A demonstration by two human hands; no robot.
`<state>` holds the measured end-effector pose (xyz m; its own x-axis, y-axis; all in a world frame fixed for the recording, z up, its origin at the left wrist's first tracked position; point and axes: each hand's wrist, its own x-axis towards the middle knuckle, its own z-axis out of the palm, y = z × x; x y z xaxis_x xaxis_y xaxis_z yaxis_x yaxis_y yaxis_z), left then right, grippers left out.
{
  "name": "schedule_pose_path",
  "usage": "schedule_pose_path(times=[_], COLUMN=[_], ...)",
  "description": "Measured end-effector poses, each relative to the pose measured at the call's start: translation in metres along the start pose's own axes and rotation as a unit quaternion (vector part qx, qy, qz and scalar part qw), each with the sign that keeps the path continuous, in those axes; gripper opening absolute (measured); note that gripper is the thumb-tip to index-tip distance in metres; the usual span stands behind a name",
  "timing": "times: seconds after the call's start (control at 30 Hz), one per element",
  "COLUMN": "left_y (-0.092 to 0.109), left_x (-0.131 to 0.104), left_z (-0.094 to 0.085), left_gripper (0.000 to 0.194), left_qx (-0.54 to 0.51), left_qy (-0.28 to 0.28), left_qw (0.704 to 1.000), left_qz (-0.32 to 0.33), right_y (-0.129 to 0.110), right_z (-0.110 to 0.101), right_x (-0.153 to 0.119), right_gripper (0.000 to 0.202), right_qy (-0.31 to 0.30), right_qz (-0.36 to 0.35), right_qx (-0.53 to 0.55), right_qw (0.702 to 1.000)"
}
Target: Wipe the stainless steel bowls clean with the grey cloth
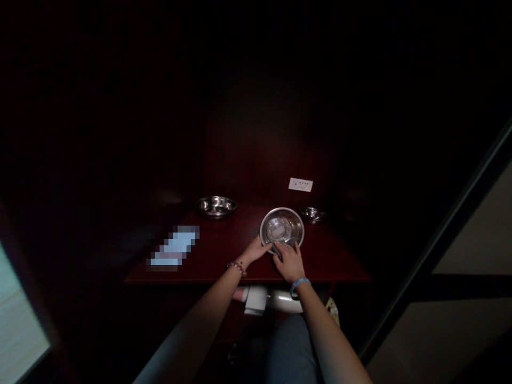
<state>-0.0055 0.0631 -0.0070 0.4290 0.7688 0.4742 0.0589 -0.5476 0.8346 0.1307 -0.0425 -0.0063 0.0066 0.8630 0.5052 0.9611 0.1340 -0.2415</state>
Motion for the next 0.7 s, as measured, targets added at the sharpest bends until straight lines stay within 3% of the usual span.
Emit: schedule_pose_path(times=[0.47, 0.7], left_y=[0.01, 0.004], left_x=[-0.004, -0.003], left_z=[-0.001, -0.002], left_gripper=[0.046, 0.054], left_qx=[0.018, 0.02], left_qy=[-0.005, 0.004], left_qw=[1.0, 1.0], left_qz=[0.003, 0.013], right_y=[-0.009, -0.005], right_z=[-0.007, -0.001], right_x=[-0.002, -0.002], right_gripper=[0.04, 0.041], right_qy=[0.021, 0.048], right_qz=[0.04, 0.059], right_qx=[-0.009, -0.017], right_qw=[0.999, 0.997])
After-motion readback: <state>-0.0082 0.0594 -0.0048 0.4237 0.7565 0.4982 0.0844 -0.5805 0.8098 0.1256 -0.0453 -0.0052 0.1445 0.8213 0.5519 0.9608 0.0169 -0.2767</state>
